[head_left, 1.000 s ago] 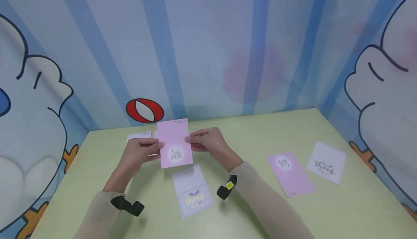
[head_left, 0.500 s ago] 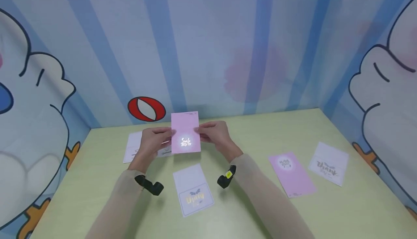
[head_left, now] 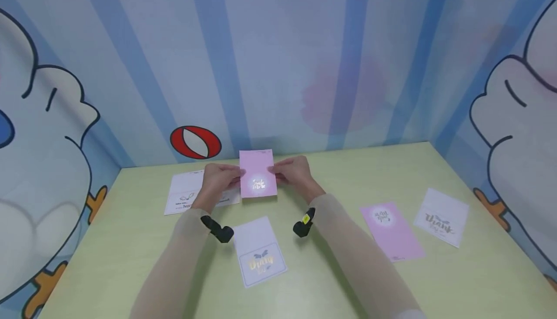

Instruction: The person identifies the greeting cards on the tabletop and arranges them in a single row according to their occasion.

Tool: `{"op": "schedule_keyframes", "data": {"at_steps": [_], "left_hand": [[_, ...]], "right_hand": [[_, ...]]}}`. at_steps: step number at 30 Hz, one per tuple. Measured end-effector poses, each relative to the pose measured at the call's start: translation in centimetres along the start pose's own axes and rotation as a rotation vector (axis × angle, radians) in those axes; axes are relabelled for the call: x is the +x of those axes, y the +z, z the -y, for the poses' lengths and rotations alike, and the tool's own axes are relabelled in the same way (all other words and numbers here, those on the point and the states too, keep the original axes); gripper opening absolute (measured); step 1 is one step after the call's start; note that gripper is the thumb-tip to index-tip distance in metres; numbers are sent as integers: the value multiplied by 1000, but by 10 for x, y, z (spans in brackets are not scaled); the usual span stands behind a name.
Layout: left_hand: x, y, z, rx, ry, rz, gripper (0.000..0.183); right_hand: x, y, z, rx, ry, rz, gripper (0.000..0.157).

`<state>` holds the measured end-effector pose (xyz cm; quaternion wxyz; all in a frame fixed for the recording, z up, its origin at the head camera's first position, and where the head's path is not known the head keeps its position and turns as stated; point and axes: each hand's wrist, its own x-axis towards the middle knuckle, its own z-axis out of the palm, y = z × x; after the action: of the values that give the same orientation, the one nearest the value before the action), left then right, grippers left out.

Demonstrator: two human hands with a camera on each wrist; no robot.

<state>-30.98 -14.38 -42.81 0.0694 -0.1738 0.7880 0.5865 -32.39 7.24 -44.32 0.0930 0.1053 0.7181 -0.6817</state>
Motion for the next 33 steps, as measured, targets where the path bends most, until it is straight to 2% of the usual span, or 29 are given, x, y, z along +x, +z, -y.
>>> {"op": "schedule_keyframes", "data": {"at_steps": [6, 10, 19, 24, 26, 30, 33], "left_hand": [[10, 11, 6, 52, -27, -58, 30], [12, 19, 7, 124, -37, -81, 30], [12, 28, 8, 357, 115, -175, 18], [12, 29, 7, 467, 200, -195, 12], [12, 30, 6, 511, 230, -194, 18], [12, 32, 3, 579, 249, -181, 34], [11, 34, 1, 615, 243, -171, 37]], "right_hand": [[7, 2, -5, -73, -8, -34, 26], [10, 2, -8, -140, -7, -63, 23], [14, 9, -7, -472, -146, -120, 13], [9, 13, -5, -567, -171, -160, 12], [9, 14, -5, -598, -169, -169, 13], [8, 16, -7, -636, -159, -164, 12], [9, 17, -7, -643, -153, -168, 13]]}}
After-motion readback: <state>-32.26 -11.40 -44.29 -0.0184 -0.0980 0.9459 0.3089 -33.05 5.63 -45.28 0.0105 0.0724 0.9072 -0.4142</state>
